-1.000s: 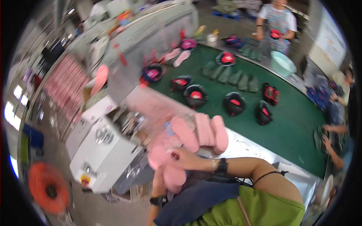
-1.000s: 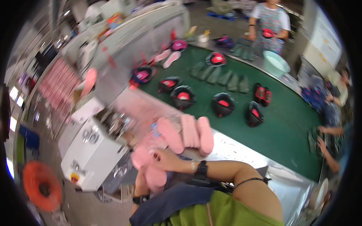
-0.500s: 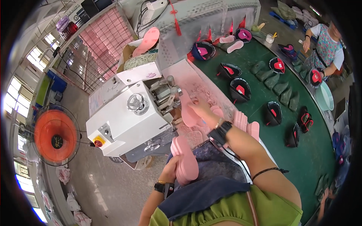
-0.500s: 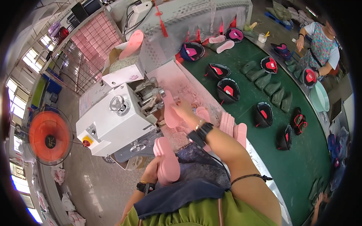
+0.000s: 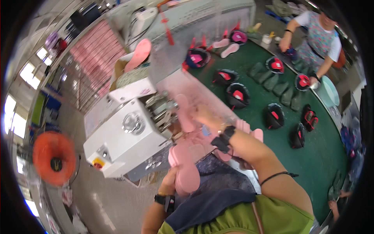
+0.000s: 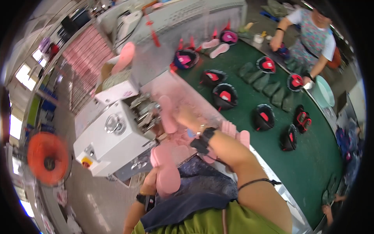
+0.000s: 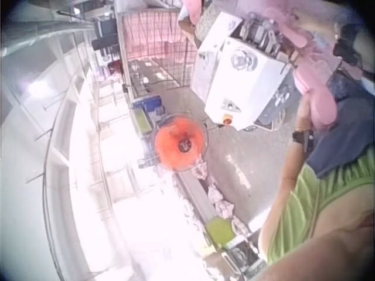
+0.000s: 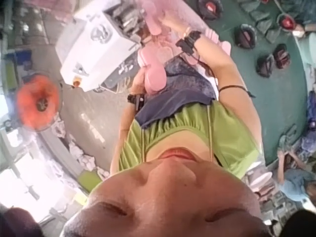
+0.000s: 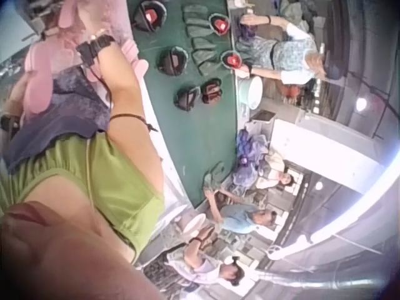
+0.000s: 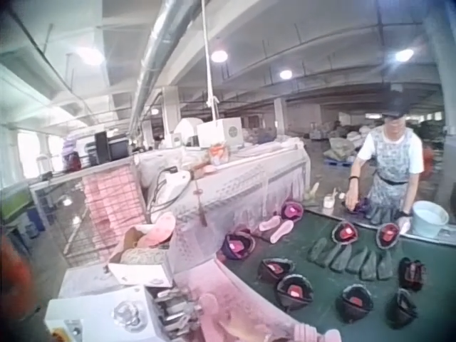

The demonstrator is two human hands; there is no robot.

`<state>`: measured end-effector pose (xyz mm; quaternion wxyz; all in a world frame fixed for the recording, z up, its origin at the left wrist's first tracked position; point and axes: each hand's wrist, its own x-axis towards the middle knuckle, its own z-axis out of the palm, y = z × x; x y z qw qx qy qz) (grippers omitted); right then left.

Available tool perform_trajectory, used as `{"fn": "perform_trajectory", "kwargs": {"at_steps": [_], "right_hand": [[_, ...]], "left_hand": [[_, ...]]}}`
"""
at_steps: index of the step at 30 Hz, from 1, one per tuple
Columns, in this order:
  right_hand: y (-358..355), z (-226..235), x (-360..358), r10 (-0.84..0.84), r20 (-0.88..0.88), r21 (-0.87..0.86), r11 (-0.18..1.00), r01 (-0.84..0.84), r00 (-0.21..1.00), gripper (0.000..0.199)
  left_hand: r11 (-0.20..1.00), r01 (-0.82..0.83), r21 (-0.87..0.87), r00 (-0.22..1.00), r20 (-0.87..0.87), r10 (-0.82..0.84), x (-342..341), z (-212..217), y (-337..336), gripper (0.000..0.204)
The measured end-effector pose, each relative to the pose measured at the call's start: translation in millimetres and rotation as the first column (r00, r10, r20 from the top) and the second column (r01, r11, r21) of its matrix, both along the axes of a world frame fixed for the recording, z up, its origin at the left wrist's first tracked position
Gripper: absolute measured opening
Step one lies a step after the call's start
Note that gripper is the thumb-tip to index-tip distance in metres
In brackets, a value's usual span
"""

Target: The recorder collects a stack of pink shoe soles from a large bag and carries them to an assembly line where they are placed next to shoe uppers and molds for processing.

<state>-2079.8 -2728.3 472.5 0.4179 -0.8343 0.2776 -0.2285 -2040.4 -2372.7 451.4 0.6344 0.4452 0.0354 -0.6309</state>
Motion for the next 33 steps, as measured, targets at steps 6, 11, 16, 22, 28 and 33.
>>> {"fn": "perform_trajectory", "kwargs": {"at_steps": [6, 11, 16, 22, 28, 33], "right_hand": [[12.7, -4.6, 77.0, -0.21, 0.071, 0.512, 0.846, 0.145, 0.975, 0.04], [-96.0, -96.5, 65.6, -0.473, 0.5, 0.392, 0.871, 0.297, 0.726, 0.028], [-139.4, -14.9, -27.2, -0.631, 0.154, 0.706, 0.609, 0.362, 0.761, 0.035], [-256.0, -42.8, -157.8, -0.82, -0.016, 0.525, 0.48, 0.703, 0.572, 0.036], [-309.1, -55.9, -164.6, -0.836, 0.023, 0.544, 0.471, 0.694, 0.549, 0.045], [-307.8, -51.8, -146.0, -0.812, 0.043, 0.539, 0.51, 0.67, 0.582, 0.034]], "left_hand": [[0.993, -0.099, 0.068, 0.995, -0.009, 0.1, -22.0, 31.9, -4.6, 0.041], [0.998, 0.023, 0.066, 0.999, 0.024, -0.025, -23.7, 34.5, -44.6, 0.045], [0.995, 0.014, 0.1, 0.999, -0.049, -0.009, -15.5, 25.4, -43.9, 0.044], [0.977, 0.153, 0.147, 0.987, 0.016, -0.157, -24.7, 11.5, -74.7, 0.045], [0.912, 0.191, 0.363, 0.977, 0.019, -0.212, -34.3, 25.7, -88.7, 0.064], [0.9, 0.213, 0.381, 0.976, -0.033, -0.217, -29.3, -0.1, -81.4, 0.065]]}}
